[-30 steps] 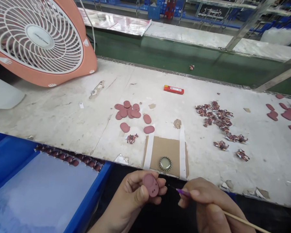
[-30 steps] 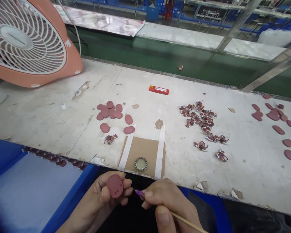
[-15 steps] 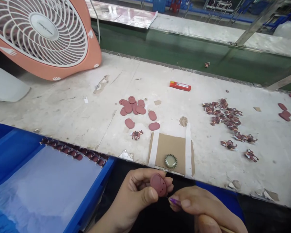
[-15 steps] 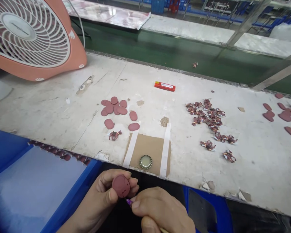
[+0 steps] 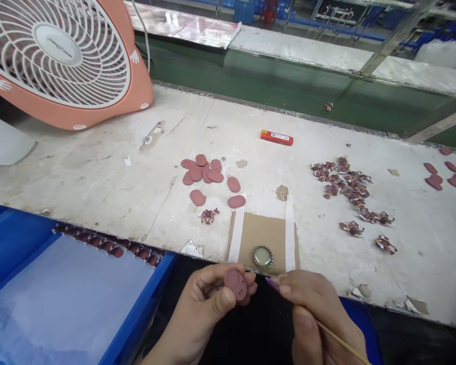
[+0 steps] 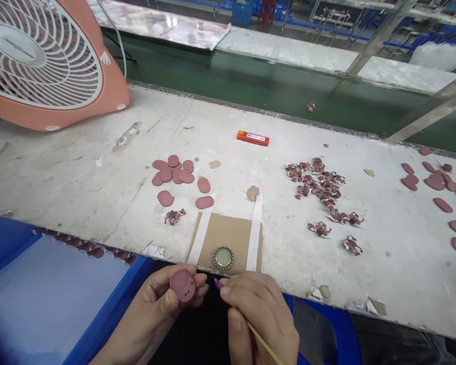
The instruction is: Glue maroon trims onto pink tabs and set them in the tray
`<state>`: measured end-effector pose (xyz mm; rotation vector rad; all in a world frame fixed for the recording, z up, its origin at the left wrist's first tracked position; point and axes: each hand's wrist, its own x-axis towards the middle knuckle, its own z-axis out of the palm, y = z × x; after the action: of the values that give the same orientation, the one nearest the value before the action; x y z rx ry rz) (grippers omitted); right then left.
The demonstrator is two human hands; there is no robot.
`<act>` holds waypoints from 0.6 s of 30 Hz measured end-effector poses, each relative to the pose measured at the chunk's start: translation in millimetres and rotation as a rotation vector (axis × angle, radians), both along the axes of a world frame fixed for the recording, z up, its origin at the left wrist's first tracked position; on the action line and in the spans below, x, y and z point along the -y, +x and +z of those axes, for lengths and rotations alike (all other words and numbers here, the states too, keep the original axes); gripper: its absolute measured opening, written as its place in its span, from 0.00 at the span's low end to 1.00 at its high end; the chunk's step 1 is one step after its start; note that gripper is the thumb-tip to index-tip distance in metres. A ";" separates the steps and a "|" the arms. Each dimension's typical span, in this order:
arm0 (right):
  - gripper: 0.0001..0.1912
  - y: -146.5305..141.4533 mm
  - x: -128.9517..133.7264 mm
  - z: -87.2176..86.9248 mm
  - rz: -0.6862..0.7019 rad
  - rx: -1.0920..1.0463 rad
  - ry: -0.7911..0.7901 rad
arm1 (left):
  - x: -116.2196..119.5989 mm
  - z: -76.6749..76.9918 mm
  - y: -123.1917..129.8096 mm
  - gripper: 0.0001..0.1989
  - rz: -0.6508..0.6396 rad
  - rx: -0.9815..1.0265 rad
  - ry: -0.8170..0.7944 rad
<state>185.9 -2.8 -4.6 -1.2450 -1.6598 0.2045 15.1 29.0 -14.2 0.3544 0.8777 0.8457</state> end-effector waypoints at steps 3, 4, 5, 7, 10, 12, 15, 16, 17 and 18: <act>0.12 14.7 -2.8 -9.8 -0.019 0.155 0.031 | -0.4 -3.1 -1.1 0.14 -0.006 -0.021 0.000; 0.13 17.1 -3.1 -12.8 -0.022 0.166 0.029 | -0.4 -3.5 -1.2 0.14 -0.011 -0.026 0.002; 0.13 18.5 -3.1 -15.4 -0.023 0.180 0.034 | -0.4 -3.5 -1.2 0.15 -0.012 -0.031 0.001; 0.14 19.8 -2.9 -19.0 -0.022 0.196 0.035 | -0.2 -2.8 -0.7 0.15 -0.008 -0.045 -0.012; 0.14 19.7 -2.1 -18.2 -0.022 0.174 0.017 | -0.2 -1.1 0.6 0.15 -0.006 -0.052 -0.025; 0.13 17.2 -0.9 -13.6 -0.025 0.134 -0.007 | -0.2 -0.1 1.8 0.14 -0.013 -0.045 -0.022; 0.11 8.1 2.5 -4.4 -0.057 -0.116 -0.045 | 0.0 0.4 3.7 0.14 -0.019 -0.026 -0.008; 0.10 4.5 3.9 -1.8 -0.062 -0.226 -0.055 | 0.3 0.3 4.3 0.14 -0.021 -0.019 0.000; 0.10 1.4 5.2 0.2 -0.054 -0.319 -0.060 | 0.6 0.2 4.9 0.14 -0.024 -0.011 0.013; 0.10 -1.0 6.3 1.7 -0.033 -0.384 -0.059 | 0.8 0.2 5.3 0.14 -0.029 -0.001 0.027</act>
<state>184.9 -9.1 -2.9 -1.1903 -1.3086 0.4459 20.5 28.2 -14.0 0.3904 0.8612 0.8307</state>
